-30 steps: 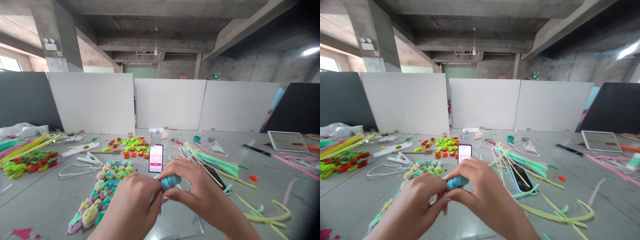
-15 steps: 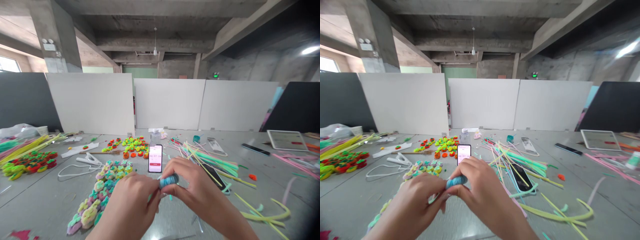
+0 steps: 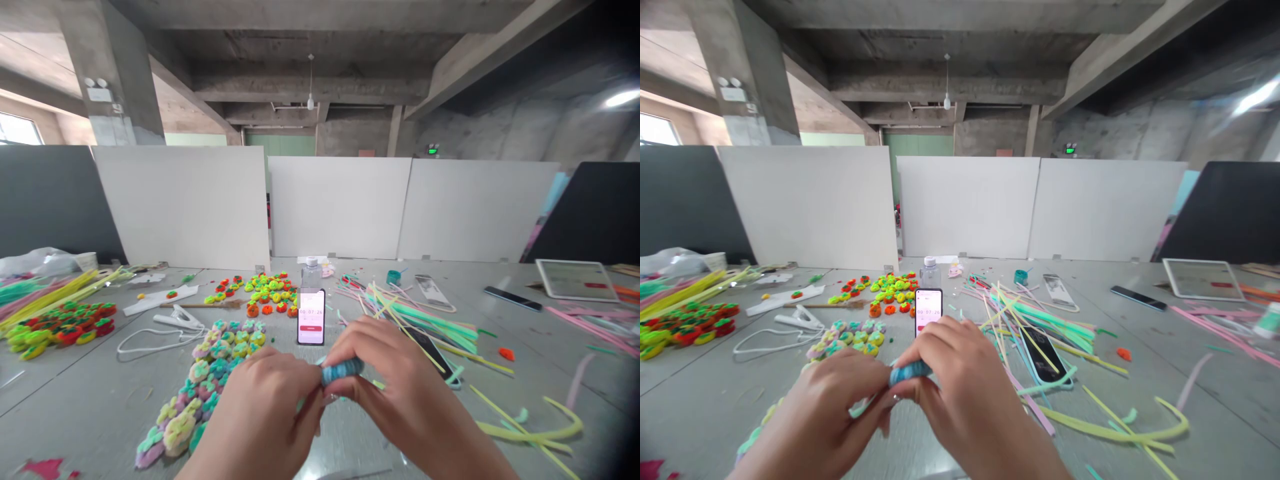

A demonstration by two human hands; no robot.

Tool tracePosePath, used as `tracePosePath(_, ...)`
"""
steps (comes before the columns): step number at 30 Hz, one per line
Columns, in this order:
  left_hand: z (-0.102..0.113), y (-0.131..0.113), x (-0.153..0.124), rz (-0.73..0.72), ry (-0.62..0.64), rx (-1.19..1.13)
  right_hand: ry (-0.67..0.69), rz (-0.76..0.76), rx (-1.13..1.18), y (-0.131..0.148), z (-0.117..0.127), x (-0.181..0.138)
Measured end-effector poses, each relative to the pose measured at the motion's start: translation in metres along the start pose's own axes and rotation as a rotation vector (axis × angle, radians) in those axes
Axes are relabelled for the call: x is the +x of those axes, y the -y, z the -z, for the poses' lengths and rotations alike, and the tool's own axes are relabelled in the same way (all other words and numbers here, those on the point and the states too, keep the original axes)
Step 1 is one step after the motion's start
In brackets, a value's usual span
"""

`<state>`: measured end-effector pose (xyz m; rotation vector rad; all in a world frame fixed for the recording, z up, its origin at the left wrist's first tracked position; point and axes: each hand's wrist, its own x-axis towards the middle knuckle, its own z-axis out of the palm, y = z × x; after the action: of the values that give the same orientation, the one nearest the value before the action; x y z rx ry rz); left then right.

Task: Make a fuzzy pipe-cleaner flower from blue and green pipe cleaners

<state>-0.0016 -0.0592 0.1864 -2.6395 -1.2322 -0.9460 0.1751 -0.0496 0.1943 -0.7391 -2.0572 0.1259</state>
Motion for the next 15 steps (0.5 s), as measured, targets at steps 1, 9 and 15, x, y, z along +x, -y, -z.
tracePosePath(1, 0.000, 0.001, 0.000, 0.000, 0.001, -0.006, -0.001, -0.001, 0.001, 0.000, -0.001, 0.000)
tracePosePath(9, 0.009, 0.007, -0.004, 0.065, 0.058, -0.229, -0.031, 0.080, -0.004, 0.005, 0.001, 0.003)
tracePosePath(15, 0.018, 0.008, 0.001, 0.254, 0.108, -0.383, -0.073, 0.070, -0.055, 0.000, 0.009, 0.002)
